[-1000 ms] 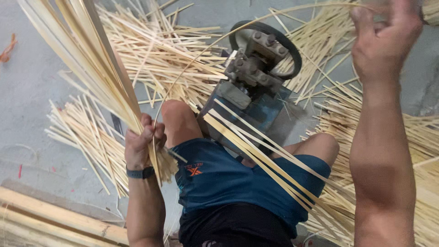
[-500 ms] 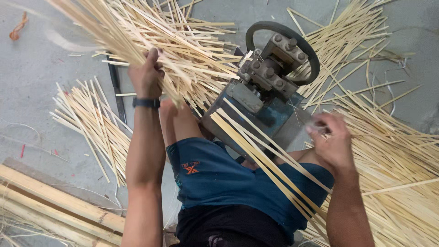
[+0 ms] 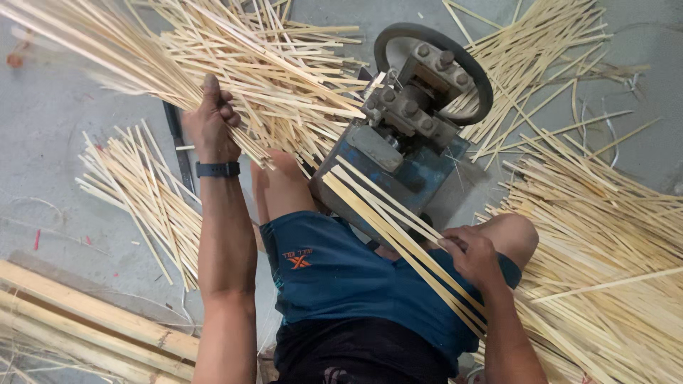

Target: The person sits on the floor and feeds long bamboo strips into a grinding machine. They hold a bundle of strips in their left hand and guide them through the machine with their right hand, producing thinner strips that fall onto the floor.

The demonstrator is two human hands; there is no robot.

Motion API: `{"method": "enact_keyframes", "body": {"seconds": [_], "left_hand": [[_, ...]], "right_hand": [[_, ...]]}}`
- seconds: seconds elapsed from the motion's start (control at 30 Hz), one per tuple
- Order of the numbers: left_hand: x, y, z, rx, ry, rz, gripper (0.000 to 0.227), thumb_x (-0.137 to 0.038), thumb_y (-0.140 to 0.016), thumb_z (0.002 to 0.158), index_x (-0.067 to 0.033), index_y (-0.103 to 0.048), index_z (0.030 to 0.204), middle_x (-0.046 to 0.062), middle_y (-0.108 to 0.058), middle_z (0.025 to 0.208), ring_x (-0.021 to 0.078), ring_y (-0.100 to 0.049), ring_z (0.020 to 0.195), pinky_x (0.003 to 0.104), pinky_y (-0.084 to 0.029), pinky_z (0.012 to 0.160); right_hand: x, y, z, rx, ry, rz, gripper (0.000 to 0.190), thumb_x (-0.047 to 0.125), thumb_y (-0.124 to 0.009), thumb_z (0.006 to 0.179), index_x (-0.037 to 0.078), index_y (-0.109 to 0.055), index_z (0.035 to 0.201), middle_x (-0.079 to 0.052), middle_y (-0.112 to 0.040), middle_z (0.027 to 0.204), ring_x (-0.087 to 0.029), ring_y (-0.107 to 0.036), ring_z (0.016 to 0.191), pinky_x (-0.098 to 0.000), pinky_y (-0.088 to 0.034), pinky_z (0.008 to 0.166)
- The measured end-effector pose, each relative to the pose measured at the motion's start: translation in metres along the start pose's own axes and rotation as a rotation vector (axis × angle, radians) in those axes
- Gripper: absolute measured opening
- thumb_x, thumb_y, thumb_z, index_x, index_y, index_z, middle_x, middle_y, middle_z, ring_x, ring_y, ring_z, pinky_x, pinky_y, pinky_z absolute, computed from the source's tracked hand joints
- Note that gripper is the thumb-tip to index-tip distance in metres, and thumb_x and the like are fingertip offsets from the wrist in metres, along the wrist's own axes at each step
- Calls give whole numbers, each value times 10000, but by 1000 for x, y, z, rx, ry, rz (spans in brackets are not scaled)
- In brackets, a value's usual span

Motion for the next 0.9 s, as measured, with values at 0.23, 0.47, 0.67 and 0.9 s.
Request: {"method": "enact_keyframes", "body": {"seconds": [0.23,0.47,0.67,0.9], "left_hand": [[21,-70,-22,215,65,33,276,-238,-785,958,-45,-628,1079,57,-675,761,64,-474,490,220,-362,408],[61,-120,-35,301,130,146,298,-252,-818,931,-35,-619,976,72,-690,773,81,-524,518,232,-395,410],[77,-138,-45,313,160,96,316,-206,-865,885,-36,-599,909,58,-650,740,87,-514,516,232,-392,408],[78,-142,-50,238,105,122,307,-129,-900,817,-45,-618,907,47,-607,668,109,-552,495,248,-440,403]], "right_hand": [[-16,45,-13,-253,66,-21,128,137,-720,932,73,-748,1039,-84,-768,964,-179,-751,852,-287,-616,736],[-50,143,-34,-396,-9,-104,84,114,-770,997,73,-786,926,-73,-734,768,-139,-670,647,-282,-518,627],[-37,156,-6,-409,-22,-269,105,140,-786,1004,50,-808,956,-114,-749,802,-162,-676,653,-298,-521,611],[-27,119,23,-340,-56,14,252,216,-762,1018,7,-776,878,-108,-697,754,-156,-624,667,-309,-486,590]]}}
Point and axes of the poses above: each hand's wrist, its own z-axis towards the middle knuckle, its own y-axis out of the back of the hand, x = y × z, the point moved 9 cm from there along z, towards the middle knuckle
